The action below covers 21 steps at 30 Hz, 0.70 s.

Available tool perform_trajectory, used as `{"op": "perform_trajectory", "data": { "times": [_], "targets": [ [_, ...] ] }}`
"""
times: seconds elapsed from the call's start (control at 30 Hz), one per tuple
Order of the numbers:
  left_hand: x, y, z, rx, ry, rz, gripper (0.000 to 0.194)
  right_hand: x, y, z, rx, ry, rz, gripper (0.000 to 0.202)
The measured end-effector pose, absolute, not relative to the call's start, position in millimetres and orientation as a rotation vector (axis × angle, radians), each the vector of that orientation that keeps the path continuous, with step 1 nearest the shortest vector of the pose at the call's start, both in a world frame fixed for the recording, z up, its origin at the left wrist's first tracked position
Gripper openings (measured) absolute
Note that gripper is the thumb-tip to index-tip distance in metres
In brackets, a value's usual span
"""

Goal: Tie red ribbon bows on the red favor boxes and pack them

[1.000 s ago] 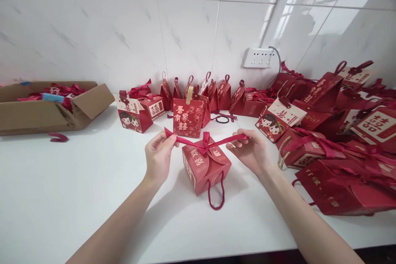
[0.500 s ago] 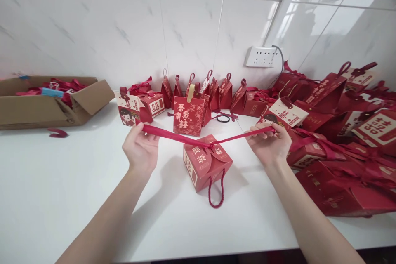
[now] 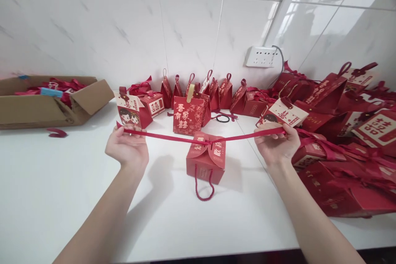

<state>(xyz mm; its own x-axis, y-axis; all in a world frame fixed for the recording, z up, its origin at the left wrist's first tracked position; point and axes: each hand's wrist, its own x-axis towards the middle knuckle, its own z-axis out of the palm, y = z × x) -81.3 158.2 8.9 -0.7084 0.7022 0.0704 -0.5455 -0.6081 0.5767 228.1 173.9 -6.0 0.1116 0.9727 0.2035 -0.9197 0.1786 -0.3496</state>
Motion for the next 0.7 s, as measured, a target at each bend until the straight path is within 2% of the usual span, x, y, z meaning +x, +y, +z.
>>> {"op": "perform_trajectory", "data": {
  "times": [0.37, 0.6, 0.7],
  "targets": [
    [-79, 157, 13, 0.342, 0.711, 2.296, 0.018, 229, 164, 6, -0.048, -0.294, 1.421, 0.043],
    [-79, 160, 8, 0.444, 0.774, 2.192, 0.012, 229, 170, -2, -0.039, -0.483, 1.497, 0.046],
    [-76, 164, 1, 0.584, 0.961, 2.148, 0.01, 230, 171, -5, -0.125, -0.646, 1.481, 0.044]
  ]
}}
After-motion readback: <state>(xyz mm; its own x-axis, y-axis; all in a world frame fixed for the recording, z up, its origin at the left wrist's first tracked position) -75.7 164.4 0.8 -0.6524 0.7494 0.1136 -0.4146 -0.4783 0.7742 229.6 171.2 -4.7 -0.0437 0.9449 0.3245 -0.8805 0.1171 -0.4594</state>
